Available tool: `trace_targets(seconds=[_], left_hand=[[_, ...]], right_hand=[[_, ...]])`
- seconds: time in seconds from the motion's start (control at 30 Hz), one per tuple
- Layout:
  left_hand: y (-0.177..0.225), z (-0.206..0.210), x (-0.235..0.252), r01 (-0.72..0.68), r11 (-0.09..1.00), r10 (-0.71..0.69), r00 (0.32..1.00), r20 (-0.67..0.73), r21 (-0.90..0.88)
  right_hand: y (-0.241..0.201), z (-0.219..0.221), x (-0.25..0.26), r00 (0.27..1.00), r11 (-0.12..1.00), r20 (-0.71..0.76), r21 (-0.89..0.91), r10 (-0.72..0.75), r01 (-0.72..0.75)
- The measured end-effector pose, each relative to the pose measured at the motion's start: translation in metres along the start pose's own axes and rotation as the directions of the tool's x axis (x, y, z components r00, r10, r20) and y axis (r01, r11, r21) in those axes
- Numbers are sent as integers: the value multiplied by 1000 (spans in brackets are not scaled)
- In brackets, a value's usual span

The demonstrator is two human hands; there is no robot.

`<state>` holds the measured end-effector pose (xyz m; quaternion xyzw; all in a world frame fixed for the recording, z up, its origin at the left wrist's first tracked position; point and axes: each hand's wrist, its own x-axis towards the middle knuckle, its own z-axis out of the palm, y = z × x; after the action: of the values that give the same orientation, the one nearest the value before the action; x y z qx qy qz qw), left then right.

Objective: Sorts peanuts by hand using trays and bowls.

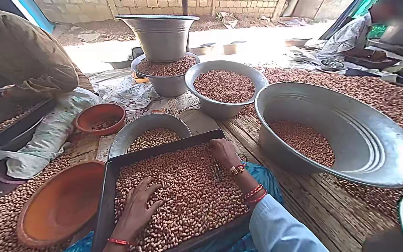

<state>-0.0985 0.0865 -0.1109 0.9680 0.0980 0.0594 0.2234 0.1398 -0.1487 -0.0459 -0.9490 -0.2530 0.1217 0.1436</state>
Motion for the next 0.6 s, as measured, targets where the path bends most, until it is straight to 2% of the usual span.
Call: trace_targets(seconds=[0.27,0.33,0.43,0.53,0.57,0.6], left_hand=[[1,3,1,-14,1000,14,999,-42,7],[3,2,2,12,1000,-11,1000,-19,20],[9,-6,3,74,995,-79,994,79,60],[27,-28,12,111,981,-148,959,242,162],[36,-34,16,88,981,-124,971,207,172],[44,-38,21,45,986,-65,991,121,160]], right_hand=[[-4,12,2,1000,997,13,-74,15,-14],[-2,10,2,1000,999,29,-33,-1,2],[3,9,-2,998,964,-59,266,-7,22],[11,13,-3,994,761,-106,647,31,45],[13,16,-3,996,699,-78,715,35,32],[13,17,-4,999,692,-43,721,26,13]])
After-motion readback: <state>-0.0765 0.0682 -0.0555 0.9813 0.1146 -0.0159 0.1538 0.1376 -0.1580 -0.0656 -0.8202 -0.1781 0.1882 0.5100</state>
